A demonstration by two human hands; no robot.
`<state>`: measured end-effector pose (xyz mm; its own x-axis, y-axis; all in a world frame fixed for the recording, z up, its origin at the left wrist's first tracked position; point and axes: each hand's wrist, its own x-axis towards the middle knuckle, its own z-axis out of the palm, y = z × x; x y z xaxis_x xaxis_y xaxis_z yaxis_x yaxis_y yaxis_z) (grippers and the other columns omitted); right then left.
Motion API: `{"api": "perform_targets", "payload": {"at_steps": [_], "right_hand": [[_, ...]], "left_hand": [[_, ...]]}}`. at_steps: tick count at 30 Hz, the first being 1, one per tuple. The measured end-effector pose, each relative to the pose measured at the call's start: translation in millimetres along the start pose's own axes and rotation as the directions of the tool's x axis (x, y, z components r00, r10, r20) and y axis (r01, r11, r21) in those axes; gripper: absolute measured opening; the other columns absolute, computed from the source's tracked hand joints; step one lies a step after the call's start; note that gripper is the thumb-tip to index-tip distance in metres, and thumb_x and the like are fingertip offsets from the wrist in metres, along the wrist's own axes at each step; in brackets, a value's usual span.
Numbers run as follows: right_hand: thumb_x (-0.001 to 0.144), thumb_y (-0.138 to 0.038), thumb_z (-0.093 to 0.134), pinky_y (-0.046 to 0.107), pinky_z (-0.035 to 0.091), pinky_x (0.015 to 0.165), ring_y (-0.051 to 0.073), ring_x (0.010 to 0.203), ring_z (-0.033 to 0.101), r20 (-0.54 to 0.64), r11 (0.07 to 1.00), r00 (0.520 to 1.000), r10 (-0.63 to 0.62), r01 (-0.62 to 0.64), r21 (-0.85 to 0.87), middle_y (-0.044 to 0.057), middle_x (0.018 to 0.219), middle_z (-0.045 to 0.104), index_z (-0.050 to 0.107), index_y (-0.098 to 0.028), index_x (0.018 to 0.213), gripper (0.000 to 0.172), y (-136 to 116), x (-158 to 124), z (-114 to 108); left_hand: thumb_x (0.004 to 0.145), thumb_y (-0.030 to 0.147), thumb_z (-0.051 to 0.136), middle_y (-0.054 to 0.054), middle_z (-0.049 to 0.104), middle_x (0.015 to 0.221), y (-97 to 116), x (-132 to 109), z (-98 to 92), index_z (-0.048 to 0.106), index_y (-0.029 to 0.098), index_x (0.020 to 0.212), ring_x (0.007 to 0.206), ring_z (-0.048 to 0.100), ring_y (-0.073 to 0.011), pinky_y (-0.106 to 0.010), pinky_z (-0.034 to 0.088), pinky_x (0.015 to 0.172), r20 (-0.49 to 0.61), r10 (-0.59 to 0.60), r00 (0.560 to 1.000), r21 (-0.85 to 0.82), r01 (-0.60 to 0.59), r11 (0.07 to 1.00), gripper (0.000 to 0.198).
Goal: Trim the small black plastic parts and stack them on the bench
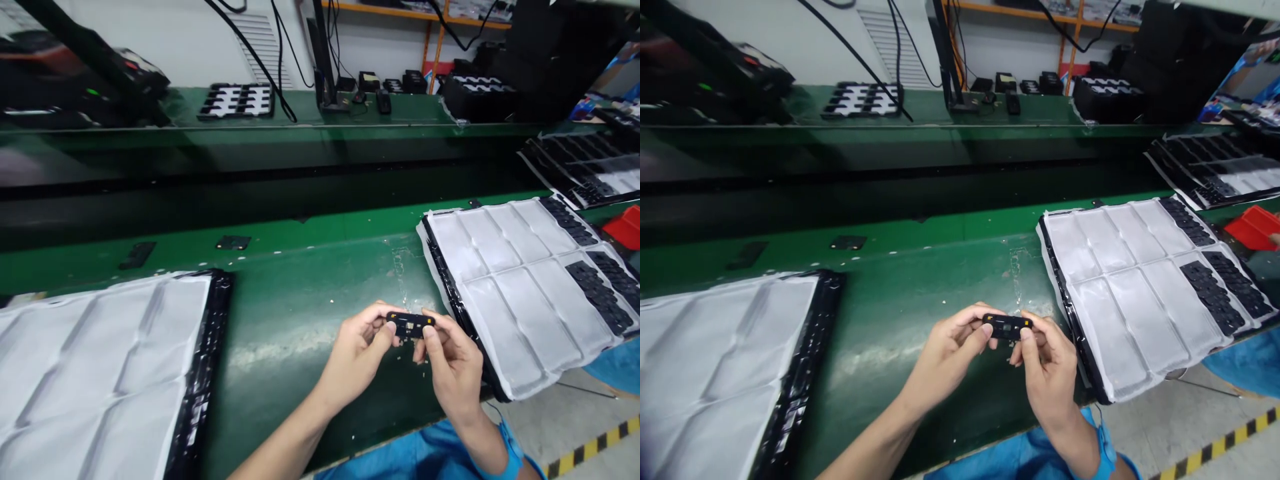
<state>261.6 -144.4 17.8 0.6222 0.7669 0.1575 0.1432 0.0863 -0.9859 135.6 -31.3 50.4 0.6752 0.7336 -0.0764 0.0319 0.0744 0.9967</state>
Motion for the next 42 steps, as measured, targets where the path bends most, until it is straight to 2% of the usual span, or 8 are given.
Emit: {"api": "perform_targets", "payload": {"at_steps": [4, 8, 16, 28, 33, 37, 40, 42], "right_hand": [[0.106, -0.025, 0.06, 0.024, 0.057, 0.051, 0.012, 0.055, 0.067, 0.048, 0.999, 0.998, -0.033, 0.034, -0.009, 0.003, 0.083, 0.067, 0.076, -0.02, 0.116, 0.02, -2, -2, 0], [0.106, -0.021, 0.059, 0.022, 0.055, 0.05, 0.01, 0.053, 0.064, 0.082, 0.999, 0.995, -0.05, 0.051, -0.007, 0.001, 0.084, 0.064, 0.076, -0.021, 0.113, 0.019, -4, 0, 2], [0.106, -0.026, 0.061, 0.023, 0.055, 0.048, 0.011, 0.052, 0.065, 0.06, 1.0, 0.998, -0.018, 0.019, -0.018, 0.001, 0.082, 0.063, 0.076, -0.02, 0.113, 0.018, -3, -2, 6], [0.105, -0.022, 0.06, 0.023, 0.053, 0.048, 0.011, 0.051, 0.062, 0.105, 0.997, 0.993, -0.051, 0.056, -0.043, 0.001, 0.083, 0.064, 0.077, -0.021, 0.111, 0.019, -7, -4, 11], [0.106, -0.021, 0.058, 0.025, 0.052, 0.049, 0.012, 0.052, 0.062, 0.122, 0.996, 0.991, -0.054, 0.061, -0.059, 0.002, 0.082, 0.063, 0.077, -0.02, 0.112, 0.02, -8, -6, 12], [0.105, -0.015, 0.056, 0.026, 0.052, 0.053, 0.012, 0.055, 0.061, 0.156, 0.989, 0.982, -0.11, 0.124, -0.086, 0.001, 0.079, 0.061, 0.076, -0.02, 0.112, 0.022, -6, -11, 13], [0.105, -0.012, 0.056, 0.027, 0.052, 0.056, 0.014, 0.058, 0.061, 0.178, 0.98, 0.972, -0.152, 0.172, -0.101, 0.001, 0.077, 0.06, 0.076, -0.021, 0.118, 0.026, -2, -13, 13], [0.105, -0.013, 0.056, 0.026, 0.052, 0.057, 0.012, 0.059, 0.062, 0.185, 0.987, 0.975, -0.124, 0.141, -0.079, 0.001, 0.082, 0.061, 0.075, -0.023, 0.124, 0.029, -1, -14, 13]], "left_hand": [[0.097, 0.032, 0.061, 0.0, 0.062, 0.074, -2, -1, 2.2, 0.073, 0.016, 0.091, 0.058, 0.053, -0.0113, -0.024, 0.045, 0.058, -0.062, 0.013, 0.998, 0.01, -0.012, 1.0, 0.021], [0.1, 0.035, 0.06, 0.001, 0.059, 0.075, -4, -6, -1.4, 0.073, 0.016, 0.092, 0.055, 0.05, -0.0098, -0.023, 0.041, 0.054, -0.057, 0.021, 0.998, -0.002, -0.021, 1.0, 0.025], [0.103, 0.032, 0.056, -0.004, 0.064, 0.093, -11, -15, -4.5, 0.074, 0.016, 0.106, 0.062, 0.055, -0.0104, -0.023, 0.043, 0.055, -0.02, 0.063, 0.998, -0.015, -0.063, 0.998, 0.024], [0.104, 0.034, 0.057, -0.001, 0.062, 0.083, -14, -19, -7.9, 0.076, 0.016, 0.098, 0.055, 0.053, -0.0086, -0.023, 0.041, 0.054, -0.08, 0.081, 0.993, -0.039, -0.084, 0.996, 0.027], [0.102, 0.035, 0.059, -0.002, 0.063, 0.082, -11, -21, -9.0, 0.077, 0.016, 0.096, 0.055, 0.051, -0.0086, -0.023, 0.038, 0.051, -0.103, 0.043, 0.994, -0.061, -0.049, 0.997, 0.028], [0.099, 0.038, 0.062, -0.001, 0.061, 0.075, -14, -21, -10.6, 0.078, 0.015, 0.091, 0.054, 0.048, -0.0088, -0.023, 0.032, 0.049, -0.126, -0.013, 0.992, -0.089, 0.002, 0.996, 0.03], [0.096, 0.043, 0.061, 0.001, 0.054, 0.063, -20, -22, -9.3, 0.079, 0.012, 0.093, 0.051, 0.041, -0.0092, -0.023, 0.026, 0.048, -0.131, -0.157, 0.979, -0.205, 0.128, 0.97, 0.036], [0.096, 0.045, 0.06, 0.003, 0.049, 0.057, -22, -25, -6.6, 0.079, 0.011, 0.095, 0.05, 0.038, -0.0096, -0.023, 0.024, 0.047, -0.141, -0.238, 0.961, -0.256, 0.197, 0.946, 0.039]]}}
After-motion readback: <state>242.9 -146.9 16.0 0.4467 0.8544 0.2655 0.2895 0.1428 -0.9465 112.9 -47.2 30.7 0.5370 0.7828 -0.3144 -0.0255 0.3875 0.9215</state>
